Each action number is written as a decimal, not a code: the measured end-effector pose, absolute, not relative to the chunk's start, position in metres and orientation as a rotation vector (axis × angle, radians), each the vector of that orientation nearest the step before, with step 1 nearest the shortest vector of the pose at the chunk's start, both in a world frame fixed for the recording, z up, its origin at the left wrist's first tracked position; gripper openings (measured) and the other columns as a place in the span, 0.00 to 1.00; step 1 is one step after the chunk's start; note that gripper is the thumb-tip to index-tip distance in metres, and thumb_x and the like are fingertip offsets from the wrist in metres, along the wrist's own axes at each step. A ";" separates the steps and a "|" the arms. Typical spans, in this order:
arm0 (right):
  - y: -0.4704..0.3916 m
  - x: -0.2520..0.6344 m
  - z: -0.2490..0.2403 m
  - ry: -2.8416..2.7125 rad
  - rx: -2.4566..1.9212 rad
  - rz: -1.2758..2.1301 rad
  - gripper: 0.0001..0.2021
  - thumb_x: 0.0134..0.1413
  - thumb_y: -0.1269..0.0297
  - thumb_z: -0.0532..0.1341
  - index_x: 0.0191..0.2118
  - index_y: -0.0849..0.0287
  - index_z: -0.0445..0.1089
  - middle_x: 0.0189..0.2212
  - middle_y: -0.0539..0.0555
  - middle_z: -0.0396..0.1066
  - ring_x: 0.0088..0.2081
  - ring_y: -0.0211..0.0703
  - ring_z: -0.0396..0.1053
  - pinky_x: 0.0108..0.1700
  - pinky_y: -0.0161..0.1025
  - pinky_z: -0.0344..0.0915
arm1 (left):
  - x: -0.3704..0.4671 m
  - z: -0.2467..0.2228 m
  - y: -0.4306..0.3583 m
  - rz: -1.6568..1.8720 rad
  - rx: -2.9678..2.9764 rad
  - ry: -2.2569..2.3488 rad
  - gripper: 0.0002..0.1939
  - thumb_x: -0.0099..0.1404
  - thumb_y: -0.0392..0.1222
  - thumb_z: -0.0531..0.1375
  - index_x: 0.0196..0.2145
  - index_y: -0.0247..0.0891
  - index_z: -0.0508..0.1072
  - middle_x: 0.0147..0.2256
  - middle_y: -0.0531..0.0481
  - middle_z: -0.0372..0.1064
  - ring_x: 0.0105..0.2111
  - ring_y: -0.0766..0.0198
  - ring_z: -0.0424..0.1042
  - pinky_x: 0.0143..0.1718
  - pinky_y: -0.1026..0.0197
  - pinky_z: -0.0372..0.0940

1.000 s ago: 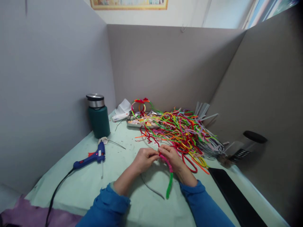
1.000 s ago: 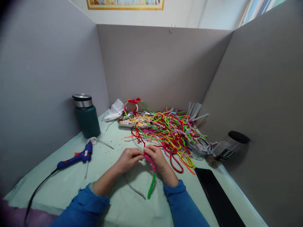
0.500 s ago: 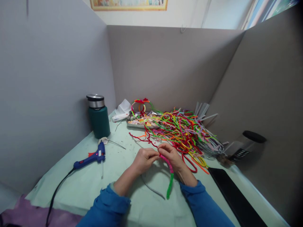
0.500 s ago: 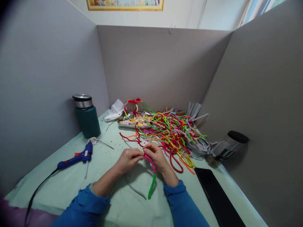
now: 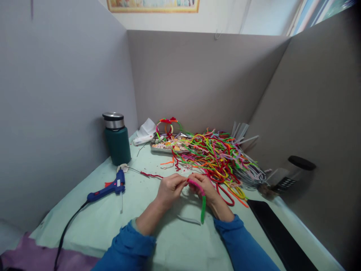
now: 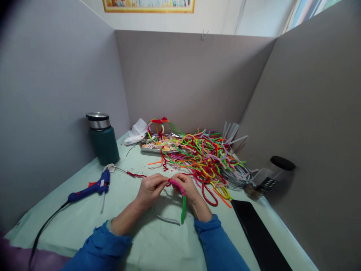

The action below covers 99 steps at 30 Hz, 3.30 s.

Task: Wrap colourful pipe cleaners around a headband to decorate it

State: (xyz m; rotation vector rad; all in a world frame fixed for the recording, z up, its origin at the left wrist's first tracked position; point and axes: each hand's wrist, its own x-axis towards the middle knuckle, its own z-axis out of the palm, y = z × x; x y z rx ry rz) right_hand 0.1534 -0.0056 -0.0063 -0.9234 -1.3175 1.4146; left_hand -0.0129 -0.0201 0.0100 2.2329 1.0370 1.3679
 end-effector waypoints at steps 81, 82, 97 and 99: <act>-0.011 0.142 -0.010 -1.870 -1.011 0.585 0.06 0.54 0.70 0.55 0.36 0.59 0.68 0.29 0.51 0.70 0.30 0.38 0.66 0.33 0.34 0.60 | -0.011 0.008 -0.011 1.037 1.097 1.108 0.17 0.45 0.40 0.66 0.32 0.35 0.65 0.16 0.62 0.58 0.13 0.77 0.50 0.17 0.70 0.45; -0.011 0.142 -0.011 -1.868 -1.016 0.587 0.05 0.54 0.69 0.55 0.36 0.59 0.68 0.28 0.51 0.70 0.29 0.38 0.65 0.32 0.34 0.60 | -0.011 0.008 -0.011 1.037 1.097 1.121 0.16 0.46 0.41 0.66 0.31 0.34 0.65 0.16 0.61 0.58 0.13 0.77 0.50 0.17 0.70 0.45; -0.012 0.144 -0.013 -1.966 -1.006 0.456 0.08 0.52 0.72 0.55 0.39 0.58 0.63 0.30 0.51 0.67 0.29 0.38 0.64 0.33 0.35 0.61 | -0.011 0.009 -0.007 1.041 1.137 1.257 0.06 0.49 0.37 0.64 0.24 0.31 0.74 0.15 0.56 0.63 0.16 0.73 0.57 0.20 0.68 0.50; -0.013 0.144 -0.010 -1.962 -0.964 0.414 0.10 0.50 0.73 0.56 0.40 0.57 0.63 0.35 0.53 0.66 0.32 0.40 0.64 0.36 0.37 0.62 | -0.012 0.008 -0.007 1.059 1.132 1.270 0.06 0.48 0.38 0.64 0.24 0.32 0.74 0.16 0.56 0.64 0.16 0.74 0.57 0.20 0.68 0.51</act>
